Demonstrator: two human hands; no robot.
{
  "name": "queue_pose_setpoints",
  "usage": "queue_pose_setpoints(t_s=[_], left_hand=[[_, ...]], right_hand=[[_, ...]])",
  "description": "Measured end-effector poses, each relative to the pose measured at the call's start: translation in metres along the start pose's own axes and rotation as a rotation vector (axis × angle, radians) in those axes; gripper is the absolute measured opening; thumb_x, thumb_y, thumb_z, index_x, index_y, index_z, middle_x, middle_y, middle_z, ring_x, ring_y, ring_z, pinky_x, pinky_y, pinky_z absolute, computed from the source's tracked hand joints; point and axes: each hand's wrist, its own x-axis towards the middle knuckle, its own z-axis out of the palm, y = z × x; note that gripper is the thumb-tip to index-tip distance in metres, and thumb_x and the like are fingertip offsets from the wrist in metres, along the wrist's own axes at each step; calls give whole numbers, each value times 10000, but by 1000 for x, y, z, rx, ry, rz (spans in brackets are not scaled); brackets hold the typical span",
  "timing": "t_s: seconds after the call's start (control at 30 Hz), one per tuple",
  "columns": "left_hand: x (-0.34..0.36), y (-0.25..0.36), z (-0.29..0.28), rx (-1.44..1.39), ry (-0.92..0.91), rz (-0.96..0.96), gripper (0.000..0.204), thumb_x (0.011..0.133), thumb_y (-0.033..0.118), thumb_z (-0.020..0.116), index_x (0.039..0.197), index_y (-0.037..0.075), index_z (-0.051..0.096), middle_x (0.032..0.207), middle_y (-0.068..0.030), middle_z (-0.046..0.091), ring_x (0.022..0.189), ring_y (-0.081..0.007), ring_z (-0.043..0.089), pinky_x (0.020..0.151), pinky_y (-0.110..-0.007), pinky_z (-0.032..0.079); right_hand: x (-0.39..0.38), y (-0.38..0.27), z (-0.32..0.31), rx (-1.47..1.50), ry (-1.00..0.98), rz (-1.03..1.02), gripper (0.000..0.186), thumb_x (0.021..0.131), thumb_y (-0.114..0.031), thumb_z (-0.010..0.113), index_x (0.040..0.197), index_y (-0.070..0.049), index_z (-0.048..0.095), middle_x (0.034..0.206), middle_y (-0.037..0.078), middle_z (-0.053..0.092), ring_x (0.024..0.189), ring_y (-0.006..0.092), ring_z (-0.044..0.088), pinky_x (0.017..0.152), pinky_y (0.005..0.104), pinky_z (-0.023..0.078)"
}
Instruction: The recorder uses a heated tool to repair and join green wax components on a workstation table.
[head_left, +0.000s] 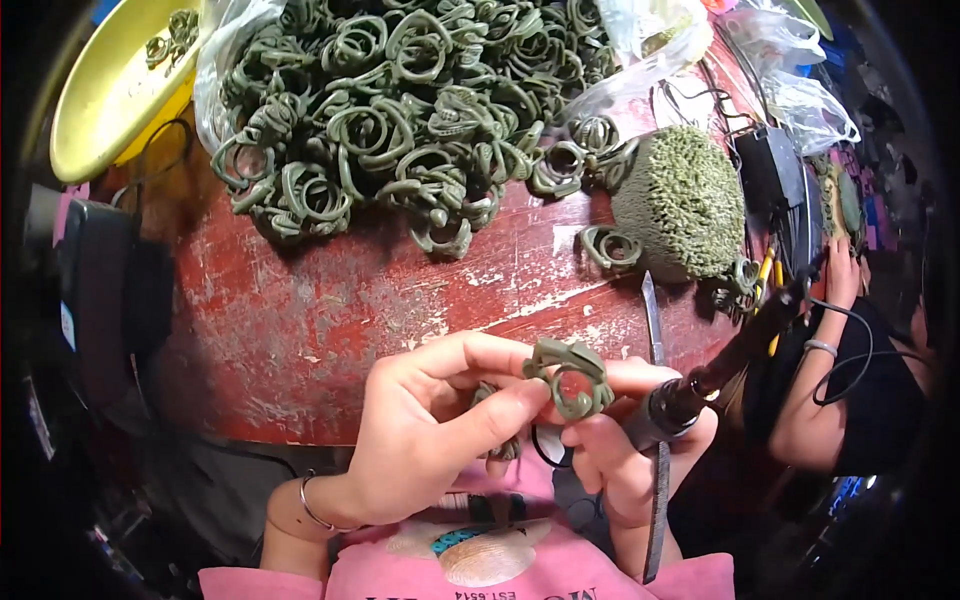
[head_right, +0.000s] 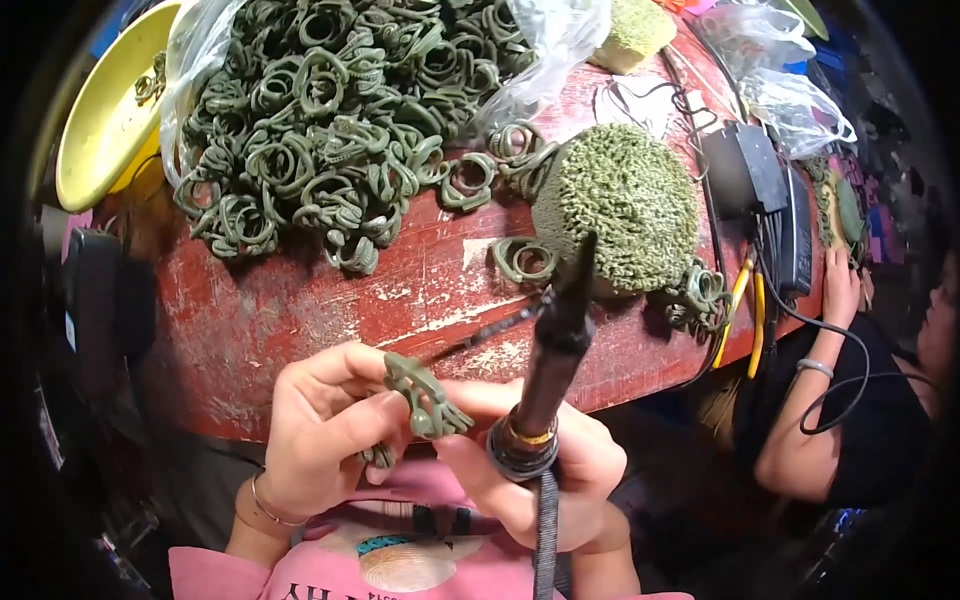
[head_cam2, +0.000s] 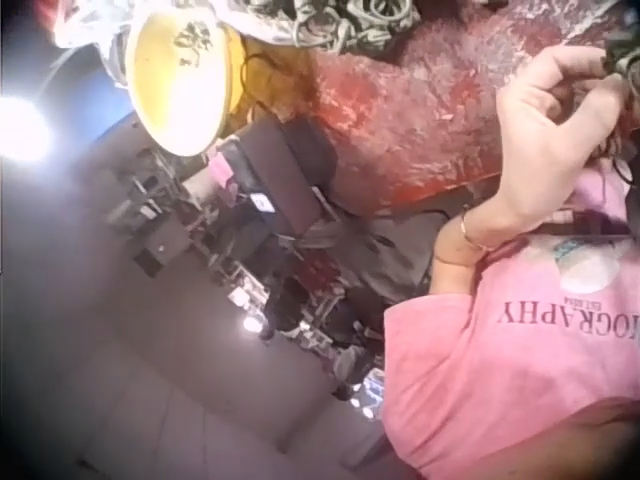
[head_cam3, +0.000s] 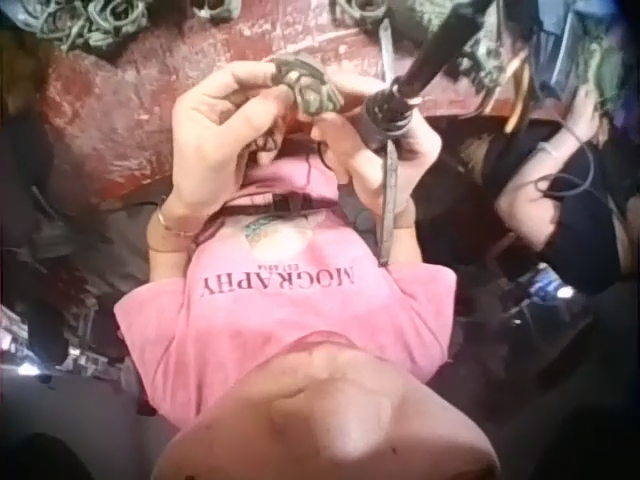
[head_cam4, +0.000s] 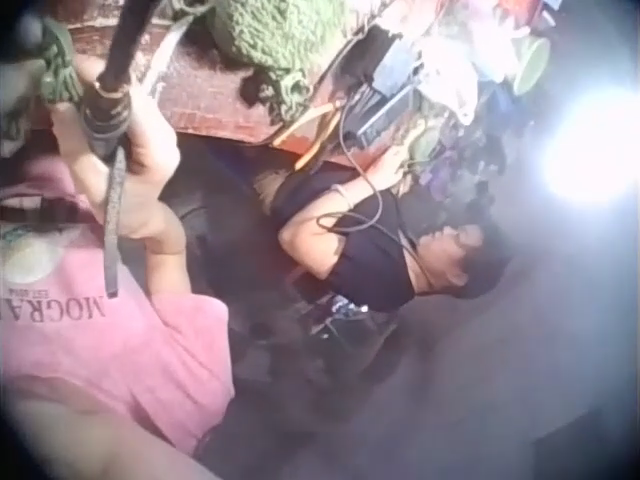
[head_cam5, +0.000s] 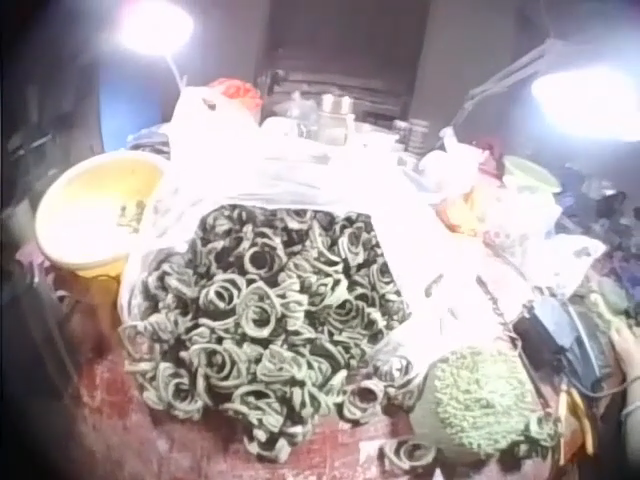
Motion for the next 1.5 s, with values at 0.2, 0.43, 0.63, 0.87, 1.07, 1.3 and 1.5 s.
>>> queue_pose_setpoints(t_s=[0.2, 0.43, 0.63, 0.87, 1.07, 1.3, 1.5], left_hand=[[-1, 4, 1, -47, -42, -143, 126, 846, 59, 535, 929, -36, 529, 791, -133, 619, 499, -81, 510, 379, -180, 360], [-1, -2, -5, -442, -289, -404, 133, 894, 107, 519, 946, -15, 529, 771, -84, 597, 568, -77, 511, 435, -182, 379], [-5, -3, 7, -81, -125, -54, 363, 829, 58, 577, 1159, -45, 467, 961, -138, 589, 676, -100, 564, 507, -188, 445], [-3, -1, 2, 572, -260, 482, 439, 756, 26, 668, 1165, -40, 521, 1109, -163, 547, 889, -166, 586, 738, -254, 478], [-3, -3, 2, 669, -202, 536, 399, 709, 85, 733, 1071, -24, 605, 1047, -162, 579, 868, -174, 592, 711, -257, 488], [1, -5, -1, 642, -220, 487, 513, 696, 291, 752, 1071, -28, 610, 980, -152, 609, 815, -158, 601, 673, -246, 493], [-1, -1, -1, 590, -272, 423, 507, 679, 101, 769, 1139, 1, 580, 1002, -132, 606, 841, -143, 594, 691, -250, 490]], right_hand=[[-2, -9, -2, 108, -36, -11, 176, 747, 64, 650, 922, 52, 633, 760, 70, 639, 613, 84, 570, 534, 214, 448], [-6, -4, -3, 196, -72, 27, 134, 771, -6, 668, 887, 53, 638, 658, 57, 608, 497, 72, 523, 434, 205, 387], [-8, -4, 0, 287, 54, -12, 104, 781, -43, 674, 831, 37, 629, 603, 60, 570, 460, 85, 511, 391, 221, 367], [-8, -8, -2, 307, 15, 42, 81, 789, -16, 656, 806, 28, 590, 597, 74, 561, 449, 90, 506, 379, 223, 358], [-7, 0, -2, 294, 35, 14, 88, 795, 1, 639, 815, 19, 555, 591, 84, 559, 440, 98, 515, 363, 218, 365], [-5, -3, -4, 331, -30, 60, 82, 807, 12, 618, 883, 19, 587, 612, 73, 568, 452, 92, 516, 379, 215, 370], [-5, 2, -1, 304, -19, 31, 102, 818, 5, 608, 919, 12, 599, 630, 67, 577, 466, 83, 513, 388, 214, 370]])
